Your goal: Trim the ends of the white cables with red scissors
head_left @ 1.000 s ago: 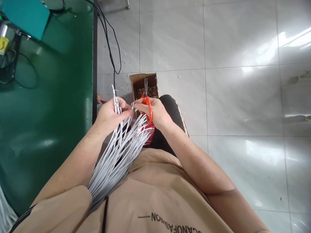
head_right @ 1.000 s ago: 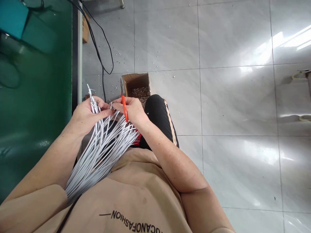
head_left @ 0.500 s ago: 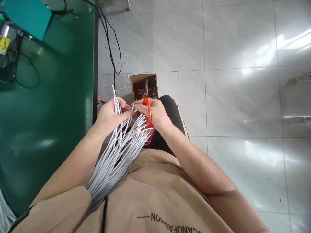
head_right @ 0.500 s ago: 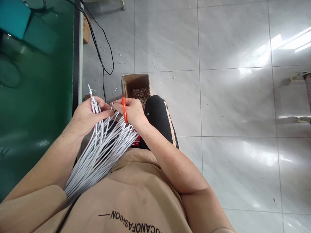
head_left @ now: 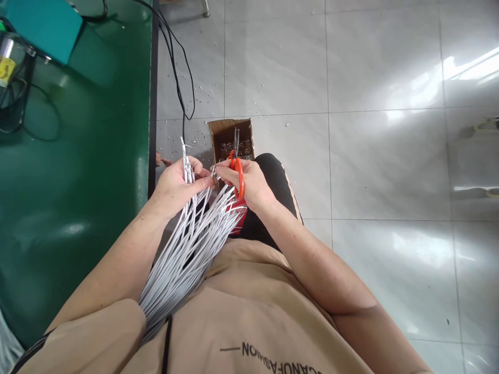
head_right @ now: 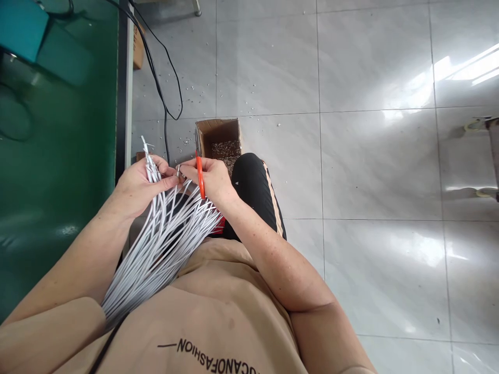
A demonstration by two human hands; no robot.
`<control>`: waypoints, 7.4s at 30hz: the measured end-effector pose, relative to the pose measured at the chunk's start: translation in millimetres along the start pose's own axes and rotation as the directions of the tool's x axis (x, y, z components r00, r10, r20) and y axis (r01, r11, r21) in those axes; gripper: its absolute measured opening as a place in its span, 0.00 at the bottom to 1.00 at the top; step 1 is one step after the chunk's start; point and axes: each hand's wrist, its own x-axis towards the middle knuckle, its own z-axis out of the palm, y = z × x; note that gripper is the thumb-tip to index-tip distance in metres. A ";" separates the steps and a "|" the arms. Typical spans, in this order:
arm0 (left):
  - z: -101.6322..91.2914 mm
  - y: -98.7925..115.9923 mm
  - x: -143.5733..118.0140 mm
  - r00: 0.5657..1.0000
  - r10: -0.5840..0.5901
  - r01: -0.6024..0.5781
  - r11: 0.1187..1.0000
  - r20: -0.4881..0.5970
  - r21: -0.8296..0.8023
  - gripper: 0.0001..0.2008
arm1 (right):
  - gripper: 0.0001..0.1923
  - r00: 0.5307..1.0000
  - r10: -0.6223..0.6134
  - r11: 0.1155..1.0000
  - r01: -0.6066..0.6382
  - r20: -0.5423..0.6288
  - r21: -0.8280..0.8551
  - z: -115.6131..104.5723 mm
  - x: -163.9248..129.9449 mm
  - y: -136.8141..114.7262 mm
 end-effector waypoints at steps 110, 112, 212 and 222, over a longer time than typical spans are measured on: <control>1.5 0.0 0.6 0.997 0.035 -0.036 0.999 -0.063 -0.028 0.22 | 0.06 0.995 -0.070 0.992 0.062 -0.068 -0.108 1.9 -3.7 4.3; 1.4 -0.7 0.8 0.998 0.028 -0.030 0.999 -0.050 -0.035 0.22 | 0.05 0.995 -0.074 0.994 0.068 -0.061 -0.087 1.5 -3.2 4.6; -10.9 2.9 0.7 0.980 -0.125 0.133 0.990 0.155 -0.043 0.28 | 0.19 1.000 0.021 0.990 -0.021 -0.001 -0.141 5.5 -3.7 11.7; -8.0 5.8 0.7 0.991 -0.109 0.113 0.992 0.081 -0.055 0.23 | 0.13 0.967 -0.238 0.313 0.170 0.096 -0.935 -20.1 -1.6 24.6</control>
